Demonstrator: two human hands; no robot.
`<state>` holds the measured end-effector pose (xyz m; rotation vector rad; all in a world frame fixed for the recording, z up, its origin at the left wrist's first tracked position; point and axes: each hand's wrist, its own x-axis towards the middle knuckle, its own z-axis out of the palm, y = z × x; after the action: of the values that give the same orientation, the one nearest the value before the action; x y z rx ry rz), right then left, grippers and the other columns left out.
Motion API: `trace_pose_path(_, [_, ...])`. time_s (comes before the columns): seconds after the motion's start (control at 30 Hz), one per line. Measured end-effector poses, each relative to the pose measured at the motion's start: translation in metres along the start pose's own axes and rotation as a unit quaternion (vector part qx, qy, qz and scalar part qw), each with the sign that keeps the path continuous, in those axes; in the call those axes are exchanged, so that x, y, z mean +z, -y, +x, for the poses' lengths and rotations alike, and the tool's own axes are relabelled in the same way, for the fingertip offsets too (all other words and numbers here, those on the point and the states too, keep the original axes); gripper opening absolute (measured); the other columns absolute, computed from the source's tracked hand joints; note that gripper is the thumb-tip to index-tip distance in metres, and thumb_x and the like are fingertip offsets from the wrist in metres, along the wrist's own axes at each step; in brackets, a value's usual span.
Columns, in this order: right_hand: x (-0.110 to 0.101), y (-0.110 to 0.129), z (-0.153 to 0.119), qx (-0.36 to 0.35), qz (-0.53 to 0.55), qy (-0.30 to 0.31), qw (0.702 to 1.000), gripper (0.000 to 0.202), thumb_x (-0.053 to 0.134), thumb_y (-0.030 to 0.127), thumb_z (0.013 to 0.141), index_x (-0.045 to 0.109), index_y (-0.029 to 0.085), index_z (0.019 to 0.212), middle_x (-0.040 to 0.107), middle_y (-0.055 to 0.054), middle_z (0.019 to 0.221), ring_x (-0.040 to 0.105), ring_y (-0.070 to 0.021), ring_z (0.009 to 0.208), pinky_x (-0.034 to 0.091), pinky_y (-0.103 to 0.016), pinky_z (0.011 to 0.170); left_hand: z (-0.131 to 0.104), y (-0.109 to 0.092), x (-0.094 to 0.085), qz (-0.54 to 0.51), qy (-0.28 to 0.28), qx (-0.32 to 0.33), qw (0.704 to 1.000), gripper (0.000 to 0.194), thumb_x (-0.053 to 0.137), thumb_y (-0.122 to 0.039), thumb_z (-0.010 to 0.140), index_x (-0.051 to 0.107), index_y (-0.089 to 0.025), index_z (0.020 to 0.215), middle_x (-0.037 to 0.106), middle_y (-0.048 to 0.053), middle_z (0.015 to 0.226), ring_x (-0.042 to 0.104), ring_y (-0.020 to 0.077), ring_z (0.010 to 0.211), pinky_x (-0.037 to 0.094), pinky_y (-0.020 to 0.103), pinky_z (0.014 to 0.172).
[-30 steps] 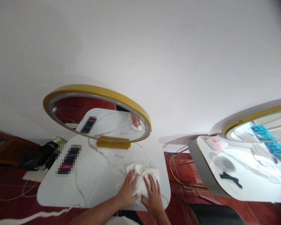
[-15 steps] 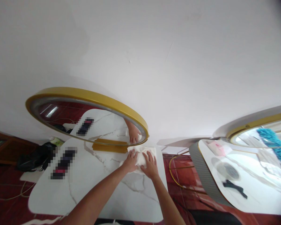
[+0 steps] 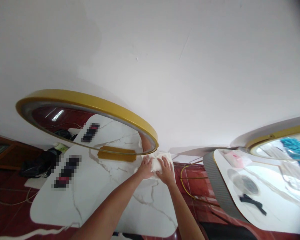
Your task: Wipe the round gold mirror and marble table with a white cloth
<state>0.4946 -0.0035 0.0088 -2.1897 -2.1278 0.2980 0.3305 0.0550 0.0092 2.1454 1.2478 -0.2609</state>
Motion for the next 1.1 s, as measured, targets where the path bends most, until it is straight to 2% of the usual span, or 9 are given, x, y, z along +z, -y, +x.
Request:
trace_pose_path(0.17, [-0.003, -0.01, -0.025, 0.002, 0.005, 0.002, 1.0, 0.072, 0.051, 0.032, 0.073, 0.03, 0.029, 0.142, 0.021, 0.0, 0.153, 0.013, -0.0224, 0.141, 0.008, -0.042, 0.113, -0.019, -0.02, 0.017, 0.011, 0.001, 0.022, 1.0, 0.093, 0.05, -0.049, 0.077, 0.006, -0.007, 0.148, -0.001, 0.016, 0.155, -0.009, 0.0395, 0.14, 0.004, 0.056, 0.112])
trace_pose_path(0.3, [0.003, -0.011, -0.065, -0.006, 0.011, 0.001, 1.0, 0.074, 0.051, 0.032, 0.071, 0.031, 0.028, 0.142, 0.021, -0.001, 0.153, 0.013, -0.023, 0.141, 0.007, -0.044, 0.114, -0.05, -0.032, 0.038, 0.021, 0.003, 0.055, 0.998, 0.091, 0.045, -0.051, 0.08, 0.004, -0.007, 0.148, 0.003, 0.015, 0.155, -0.009, 0.0394, 0.14, 0.0, 0.058, 0.111])
trace_pose_path(0.5, [0.022, -0.003, -0.15, 0.002, 0.023, -0.009, 1.0, 0.076, 0.053, 0.037, 0.072, 0.03, 0.026, 0.143, 0.018, -0.002, 0.154, 0.011, -0.0266, 0.142, 0.008, -0.048, 0.114, -0.105, -0.04, 0.098, 0.11, -0.031, 0.125, 0.986, 0.083, 0.044, -0.052, 0.082, 0.018, -0.009, 0.147, 0.014, 0.015, 0.154, -0.001, 0.0419, 0.14, 0.007, 0.061, 0.111])
trace_pose_path(0.6, [0.031, 0.0, -0.193, 0.0, 0.034, -0.006, 0.999, 0.078, 0.053, 0.047, 0.074, 0.028, 0.025, 0.144, 0.016, -0.004, 0.154, 0.011, -0.0294, 0.141, 0.01, -0.051, 0.113, -0.133, -0.043, 0.131, 0.152, -0.071, 0.157, 0.973, 0.084, 0.046, -0.053, 0.081, 0.024, -0.003, 0.145, 0.019, 0.02, 0.152, 0.003, 0.0448, 0.138, 0.01, 0.061, 0.11])
trace_pose_path(0.73, [0.037, 0.005, -0.232, 0.0, 0.045, -0.002, 0.999, 0.08, 0.052, 0.055, 0.075, 0.028, 0.024, 0.145, 0.015, -0.006, 0.154, 0.011, -0.0313, 0.141, 0.013, -0.051, 0.112, -0.161, -0.046, 0.159, 0.173, -0.094, 0.194, 0.961, 0.087, 0.049, -0.055, 0.079, 0.027, 0.0, 0.143, 0.021, 0.024, 0.15, 0.003, 0.0478, 0.137, 0.009, 0.064, 0.109])
trace_pose_path(0.83, [0.037, 0.01, -0.244, 0.015, 0.042, 0.007, 0.999, 0.078, 0.054, 0.051, 0.074, 0.031, 0.024, 0.144, 0.015, -0.005, 0.154, 0.009, -0.0311, 0.142, 0.013, -0.051, 0.112, -0.17, -0.046, 0.162, 0.174, -0.095, 0.211, 0.957, 0.087, 0.05, -0.055, 0.078, 0.028, 0.0, 0.142, 0.021, 0.024, 0.15, 0.002, 0.0474, 0.137, 0.008, 0.065, 0.109])
trace_pose_path(0.93, [0.034, 0.019, -0.246, 0.028, 0.035, 0.022, 0.999, 0.078, 0.056, 0.043, 0.071, 0.032, 0.025, 0.143, 0.015, -0.003, 0.154, 0.007, -0.0299, 0.142, 0.011, -0.05, 0.113, -0.174, -0.041, 0.155, 0.153, -0.081, 0.222, 0.96, 0.087, 0.049, -0.056, 0.08, 0.025, -0.002, 0.144, 0.021, 0.022, 0.15, 0.004, 0.0446, 0.138, 0.011, 0.063, 0.11])
trace_pose_path(1.03, [0.031, 0.034, -0.243, 0.025, 0.033, 0.04, 0.998, 0.079, 0.056, 0.039, 0.07, 0.031, 0.027, 0.144, 0.014, -0.001, 0.154, 0.007, -0.0281, 0.142, 0.009, -0.048, 0.113, -0.182, -0.025, 0.143, 0.117, -0.045, 0.225, 0.966, 0.089, 0.05, -0.055, 0.08, 0.02, -0.003, 0.145, 0.02, 0.022, 0.15, 0.006, 0.042, 0.139, 0.013, 0.059, 0.112])
trace_pose_path(1.1, [0.031, 0.051, -0.238, 0.014, 0.037, 0.054, 0.998, 0.08, 0.056, 0.039, 0.07, 0.029, 0.029, 0.144, 0.014, -0.001, 0.154, 0.007, -0.0275, 0.142, 0.008, -0.048, 0.113, -0.191, -0.006, 0.133, 0.088, -0.017, 0.209, 0.974, 0.09, 0.054, -0.052, 0.079, 0.019, -0.003, 0.146, 0.019, 0.022, 0.151, 0.006, 0.0413, 0.139, 0.013, 0.056, 0.113])
